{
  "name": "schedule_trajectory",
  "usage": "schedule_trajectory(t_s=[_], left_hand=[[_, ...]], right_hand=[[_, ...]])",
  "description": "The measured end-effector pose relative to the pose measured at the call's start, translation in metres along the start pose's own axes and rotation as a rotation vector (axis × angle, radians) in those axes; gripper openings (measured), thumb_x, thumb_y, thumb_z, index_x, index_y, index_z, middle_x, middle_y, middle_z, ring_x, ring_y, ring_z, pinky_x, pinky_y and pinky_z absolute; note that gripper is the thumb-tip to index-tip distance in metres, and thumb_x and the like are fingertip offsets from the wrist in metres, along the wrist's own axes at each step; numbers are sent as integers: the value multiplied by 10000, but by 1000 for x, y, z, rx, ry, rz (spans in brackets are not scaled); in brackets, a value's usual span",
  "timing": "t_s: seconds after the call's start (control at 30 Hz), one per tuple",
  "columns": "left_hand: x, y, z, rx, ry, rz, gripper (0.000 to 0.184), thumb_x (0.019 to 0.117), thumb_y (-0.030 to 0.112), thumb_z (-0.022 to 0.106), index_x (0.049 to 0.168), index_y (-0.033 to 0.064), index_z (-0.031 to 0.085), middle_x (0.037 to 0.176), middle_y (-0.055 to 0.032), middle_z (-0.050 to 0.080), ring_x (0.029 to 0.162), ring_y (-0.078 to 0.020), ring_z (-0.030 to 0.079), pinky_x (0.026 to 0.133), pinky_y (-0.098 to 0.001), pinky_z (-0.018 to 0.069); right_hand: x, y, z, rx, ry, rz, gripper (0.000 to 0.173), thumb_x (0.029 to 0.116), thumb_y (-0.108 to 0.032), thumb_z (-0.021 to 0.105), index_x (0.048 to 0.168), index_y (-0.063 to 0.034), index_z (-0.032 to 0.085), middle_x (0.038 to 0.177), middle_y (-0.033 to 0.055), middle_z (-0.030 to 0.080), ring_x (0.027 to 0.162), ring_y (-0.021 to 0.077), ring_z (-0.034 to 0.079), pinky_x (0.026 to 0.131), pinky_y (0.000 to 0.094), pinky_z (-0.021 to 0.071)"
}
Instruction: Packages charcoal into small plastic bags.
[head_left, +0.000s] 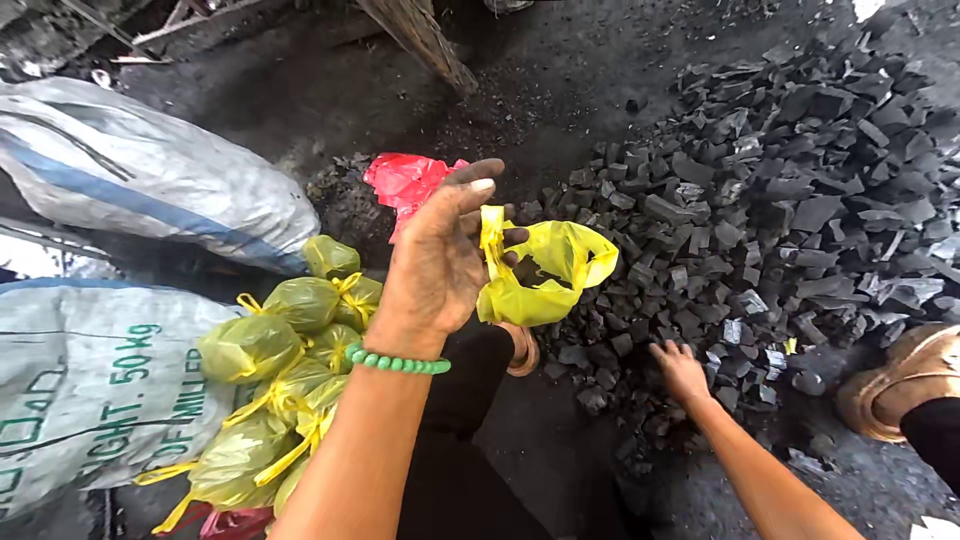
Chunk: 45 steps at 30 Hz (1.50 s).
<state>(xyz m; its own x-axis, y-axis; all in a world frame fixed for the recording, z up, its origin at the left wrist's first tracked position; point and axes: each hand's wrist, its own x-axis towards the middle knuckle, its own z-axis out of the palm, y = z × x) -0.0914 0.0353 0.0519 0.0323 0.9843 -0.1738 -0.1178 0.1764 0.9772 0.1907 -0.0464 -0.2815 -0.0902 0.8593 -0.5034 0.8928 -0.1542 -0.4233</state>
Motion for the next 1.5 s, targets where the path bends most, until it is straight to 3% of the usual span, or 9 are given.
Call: schedule_trajectory(t_s=[0.13,0.3,0.43,0.57,0.73,0.83,1.0,1.2,1.5], left_hand=[[-3,-7,9,69,-117,-40,377,1006,278,414,1337,172,558,955,-7,698,766,-111,687,629,-253,577],[-3,-16,36,119,-292,-117,436,976,238,453,1403,154,483,1028,-20,661,776,-94,663,632,-237,560],[-3,-21,53,110,-386,-140,484,971,232,450,1448,154,437,1074,-51,650,745,-93,646,605,-221,537],[-6,-24,63,50,-434,-166,452,984,223,416,1430,157,458,1028,-46,641,756,-106,651,612,-232,546],[-9,-23,60,87,-379,-143,407,1022,252,412,1404,139,498,983,-14,652,766,-98,650,627,-243,548],[-10,-13,45,113,-261,-99,400,1029,282,417,1390,148,524,962,-8,689,771,-108,672,636,-258,560],[-5,-1,24,24,-134,-38,417,1030,291,363,1377,153,549,1005,-55,688,773,-168,692,629,-300,590],[-5,0,15,65,-49,4,373,1024,281,404,1333,158,572,1081,-41,678,856,-182,698,675,-326,602],[-1,3,9,-3,49,-38,382,1029,307,404,1343,152,557,1020,-58,683,801,-182,699,632,-315,596]], right_hand=[[-4,19,-48,694,256,65,474,973,-127,693,1383,64,550,1314,301,610,1206,424,609,1035,607,476],[-35,-42,-141,1487,423,-521,365,870,-261,729,1206,-244,586,1107,-59,714,925,87,709,768,297,628],[-53,-99,-178,837,368,-897,297,827,-200,763,1116,-159,707,1146,-39,702,1059,77,666,921,285,577],[-46,-125,-159,-29,274,-786,364,821,-35,809,1173,-108,752,1298,217,651,1189,461,612,925,641,530],[-45,-105,-165,454,303,-913,285,893,7,659,1159,-19,759,1304,187,668,1222,323,635,1022,526,525],[-36,-61,-154,941,573,-583,240,972,-75,579,1182,12,653,1136,61,713,1001,106,696,893,322,600],[-39,-14,-16,139,180,-297,378,886,-164,792,1181,49,691,1239,313,625,1185,482,606,993,667,494],[-100,-5,115,-278,-671,-833,532,911,-6,677,1423,-141,628,1664,139,329,1576,437,93,1189,757,-38],[-52,17,47,-326,-449,-627,469,1001,71,506,1410,-125,625,1518,226,502,1422,500,418,1150,781,180]])
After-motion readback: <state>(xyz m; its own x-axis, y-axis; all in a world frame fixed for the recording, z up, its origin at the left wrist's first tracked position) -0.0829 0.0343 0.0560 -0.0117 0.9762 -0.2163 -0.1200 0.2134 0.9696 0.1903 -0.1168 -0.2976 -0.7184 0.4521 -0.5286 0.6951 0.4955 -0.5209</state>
